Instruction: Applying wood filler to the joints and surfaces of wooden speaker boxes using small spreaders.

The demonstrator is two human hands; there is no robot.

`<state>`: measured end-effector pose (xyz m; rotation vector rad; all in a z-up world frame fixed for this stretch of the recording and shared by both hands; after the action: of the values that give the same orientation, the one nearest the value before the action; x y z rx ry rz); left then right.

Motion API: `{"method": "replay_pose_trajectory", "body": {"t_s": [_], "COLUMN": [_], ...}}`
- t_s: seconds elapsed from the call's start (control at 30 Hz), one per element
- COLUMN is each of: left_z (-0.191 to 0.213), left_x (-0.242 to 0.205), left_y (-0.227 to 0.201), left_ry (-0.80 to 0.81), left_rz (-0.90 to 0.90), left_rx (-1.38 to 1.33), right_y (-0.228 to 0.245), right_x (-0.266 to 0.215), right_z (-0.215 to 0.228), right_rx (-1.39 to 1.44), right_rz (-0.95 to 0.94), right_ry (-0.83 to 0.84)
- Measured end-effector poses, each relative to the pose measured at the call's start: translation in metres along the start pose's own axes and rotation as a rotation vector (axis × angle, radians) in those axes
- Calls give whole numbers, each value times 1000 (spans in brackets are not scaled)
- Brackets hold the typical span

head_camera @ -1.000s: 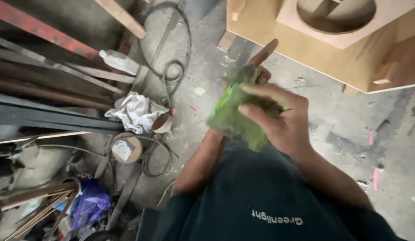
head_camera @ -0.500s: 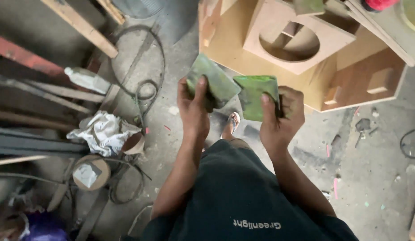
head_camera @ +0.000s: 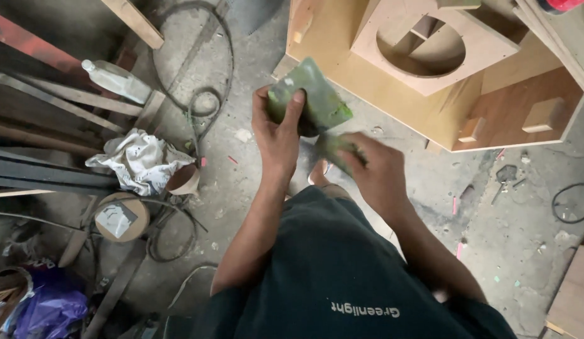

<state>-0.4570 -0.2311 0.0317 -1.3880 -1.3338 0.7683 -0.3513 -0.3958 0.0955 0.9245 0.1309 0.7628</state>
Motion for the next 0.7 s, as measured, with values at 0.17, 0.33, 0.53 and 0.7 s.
{"method": "replay_pose_trajectory", "body": {"t_s": [0.17,0.33,0.53,0.7], "left_z": [35,359,458,319], "left_x": [40,-63,-180,-98], "left_y": [48,274,281,298], "left_ry": [309,30,189,97], "left_rz": [-171,627,1090,370], "left_rx": [307,1356,1483,968], "right_y": [-84,-149,-177,-218], "right_x": [-14,-39,-60,-32], "right_z": [-15,39,70,60], "right_rx": [-241,-294,-88,145], "right_rz": [-265,-363,-1049,-936], "right_ry": [326,295,46,45]}}
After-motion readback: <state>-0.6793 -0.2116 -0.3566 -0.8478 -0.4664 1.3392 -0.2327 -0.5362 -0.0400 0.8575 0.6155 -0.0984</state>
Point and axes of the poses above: each hand's wrist, its own x-axis towards the middle knuckle, its own z-axis out of the back of the hand, y = z × x, the point moved 6 cm from there along x, towards the middle knuckle, and after that the axes turned 15 degrees about -z, right-handed, at the moved point
